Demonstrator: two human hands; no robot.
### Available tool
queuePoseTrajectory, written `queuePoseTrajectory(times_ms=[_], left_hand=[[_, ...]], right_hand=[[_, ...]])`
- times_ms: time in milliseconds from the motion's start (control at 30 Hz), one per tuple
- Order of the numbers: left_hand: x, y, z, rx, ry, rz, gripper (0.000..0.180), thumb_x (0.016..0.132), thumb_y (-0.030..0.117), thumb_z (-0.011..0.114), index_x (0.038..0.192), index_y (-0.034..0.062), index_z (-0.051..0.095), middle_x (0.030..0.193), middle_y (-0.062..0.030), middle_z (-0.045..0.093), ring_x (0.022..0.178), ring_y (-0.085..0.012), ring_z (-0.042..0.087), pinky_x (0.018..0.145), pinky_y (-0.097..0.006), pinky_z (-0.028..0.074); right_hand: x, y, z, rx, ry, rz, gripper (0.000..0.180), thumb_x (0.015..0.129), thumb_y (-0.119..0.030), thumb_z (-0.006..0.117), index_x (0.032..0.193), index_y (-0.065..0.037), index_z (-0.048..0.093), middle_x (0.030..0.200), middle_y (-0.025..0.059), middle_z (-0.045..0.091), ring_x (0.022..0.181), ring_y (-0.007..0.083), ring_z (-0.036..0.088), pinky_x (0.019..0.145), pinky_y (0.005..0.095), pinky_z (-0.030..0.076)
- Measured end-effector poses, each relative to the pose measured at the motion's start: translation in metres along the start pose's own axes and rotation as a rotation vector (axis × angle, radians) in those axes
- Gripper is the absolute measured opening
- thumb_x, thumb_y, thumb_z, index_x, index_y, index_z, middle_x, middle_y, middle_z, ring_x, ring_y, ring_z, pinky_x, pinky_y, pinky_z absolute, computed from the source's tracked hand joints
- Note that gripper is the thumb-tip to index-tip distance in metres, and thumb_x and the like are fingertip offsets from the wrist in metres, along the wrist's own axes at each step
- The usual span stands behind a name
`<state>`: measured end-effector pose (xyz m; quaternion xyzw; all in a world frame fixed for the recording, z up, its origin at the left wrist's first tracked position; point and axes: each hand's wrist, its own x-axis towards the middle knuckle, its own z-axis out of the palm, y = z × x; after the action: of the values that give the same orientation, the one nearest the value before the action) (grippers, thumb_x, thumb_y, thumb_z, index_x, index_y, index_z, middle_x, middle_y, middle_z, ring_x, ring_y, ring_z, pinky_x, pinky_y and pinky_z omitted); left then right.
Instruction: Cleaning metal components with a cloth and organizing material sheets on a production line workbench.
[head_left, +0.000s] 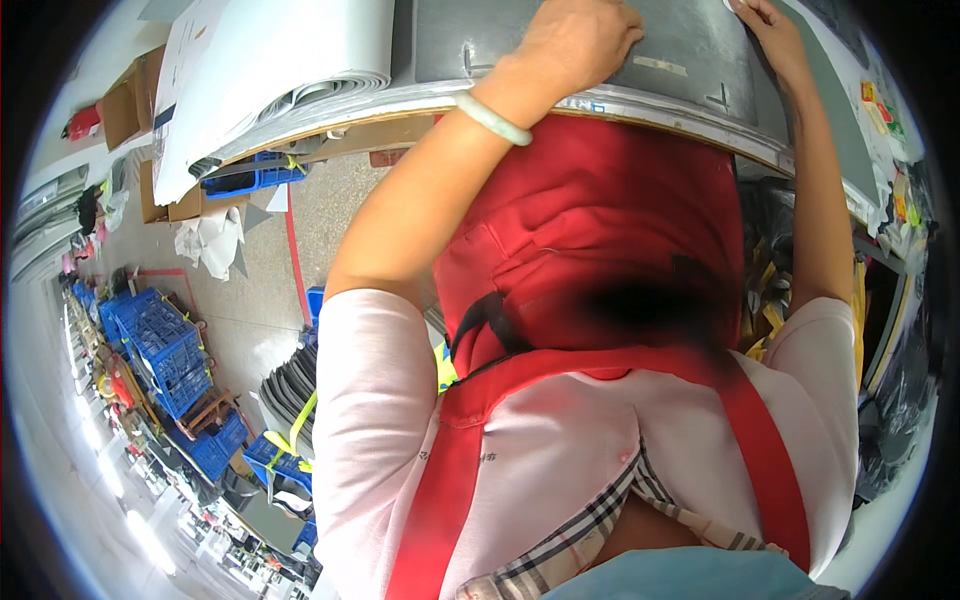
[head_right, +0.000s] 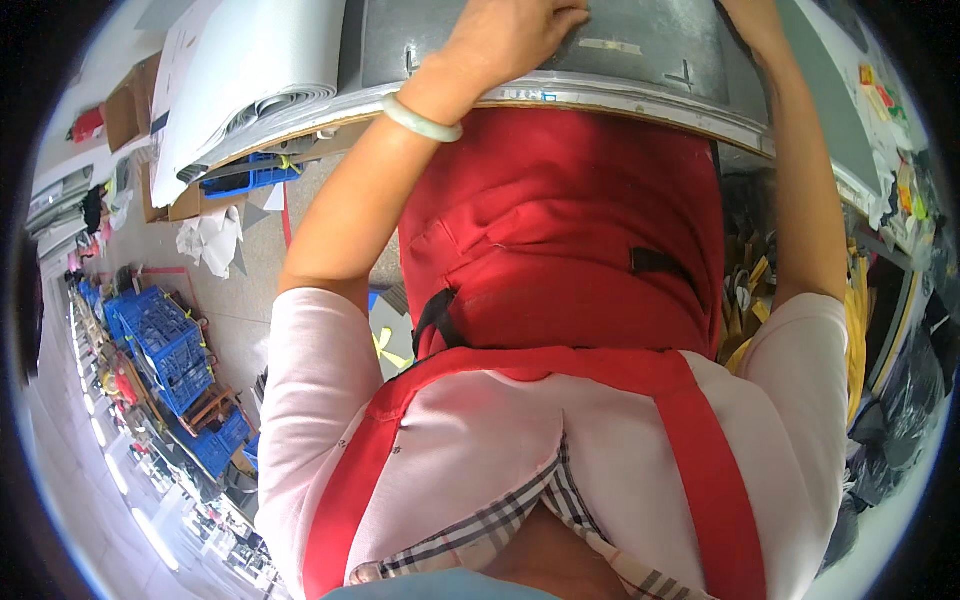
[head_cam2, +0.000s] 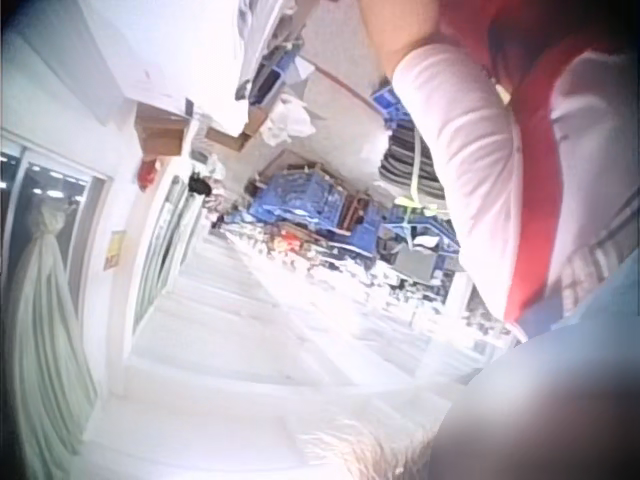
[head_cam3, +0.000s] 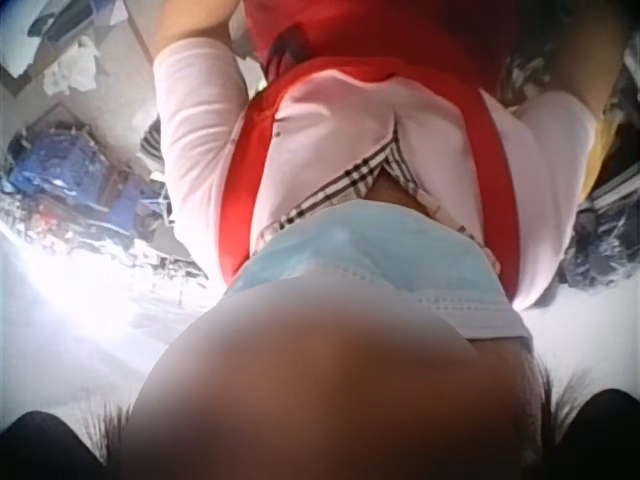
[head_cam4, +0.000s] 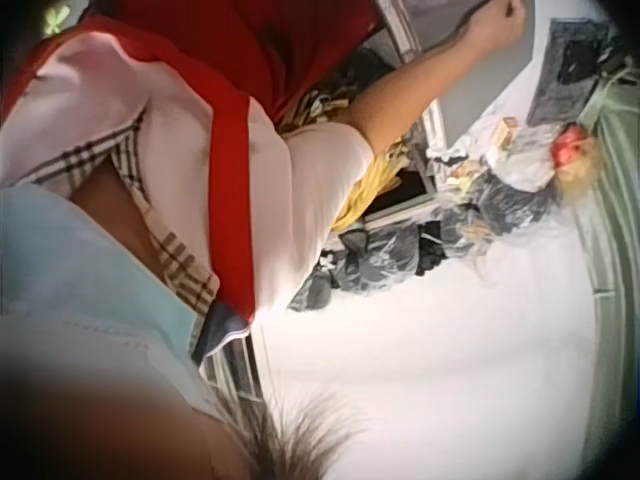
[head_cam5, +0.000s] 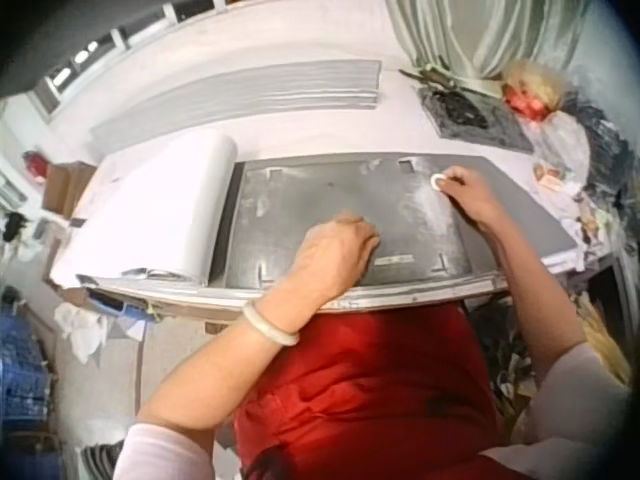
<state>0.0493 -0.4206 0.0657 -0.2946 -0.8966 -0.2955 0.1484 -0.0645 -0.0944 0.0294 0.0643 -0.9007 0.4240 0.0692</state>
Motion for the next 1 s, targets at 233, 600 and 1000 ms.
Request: queuePoseTrajectory(times_ms=[233, 600, 1000], left_hand=[[0.002, -0.007, 0.025, 0.086, 0.049, 0.035, 0.012, 0.094, 0.019, 0.066, 0.097, 0.0078, 0.071, 0.094, -0.0137, 0.066, 0.092, -0.036, 0.066, 0.084, -0.047, 0.053], [0.005, 0.008, 0.012, 0.203, -0.127, -0.104, 0.031, 0.1, 0.021, 0.059, 0.127, 0.0113, 0.069, 0.136, -0.0152, 0.06, 0.135, -0.0382, 0.049, 0.114, -0.067, 0.031], [-0.001, 0.004, 0.014, 0.209, -0.108, -0.112, 0.03, 0.101, 0.022, 0.059, 0.127, 0.0117, 0.069, 0.137, -0.014, 0.06, 0.136, -0.0365, 0.05, 0.114, -0.067, 0.032]], right_hand=[[-0.039, -0.033, -0.003, 0.121, 0.098, 0.082, 0.02, 0.097, -0.022, 0.067, 0.099, -0.003, 0.072, 0.081, 0.0004, 0.066, 0.076, 0.0089, 0.057, 0.071, 0.0276, 0.048], [-0.14, -0.094, -0.007, -0.13, -0.239, -0.056, 0.023, 0.098, -0.025, 0.067, 0.099, -0.002, 0.072, 0.089, 0.0167, 0.068, 0.079, 0.0313, 0.066, 0.072, 0.0393, 0.051], [-0.141, -0.095, -0.006, -0.225, -0.255, 0.143, 0.021, 0.096, -0.024, 0.067, 0.099, -0.003, 0.066, 0.078, 0.0144, 0.064, 0.07, 0.0279, 0.063, 0.066, 0.0402, 0.049]])
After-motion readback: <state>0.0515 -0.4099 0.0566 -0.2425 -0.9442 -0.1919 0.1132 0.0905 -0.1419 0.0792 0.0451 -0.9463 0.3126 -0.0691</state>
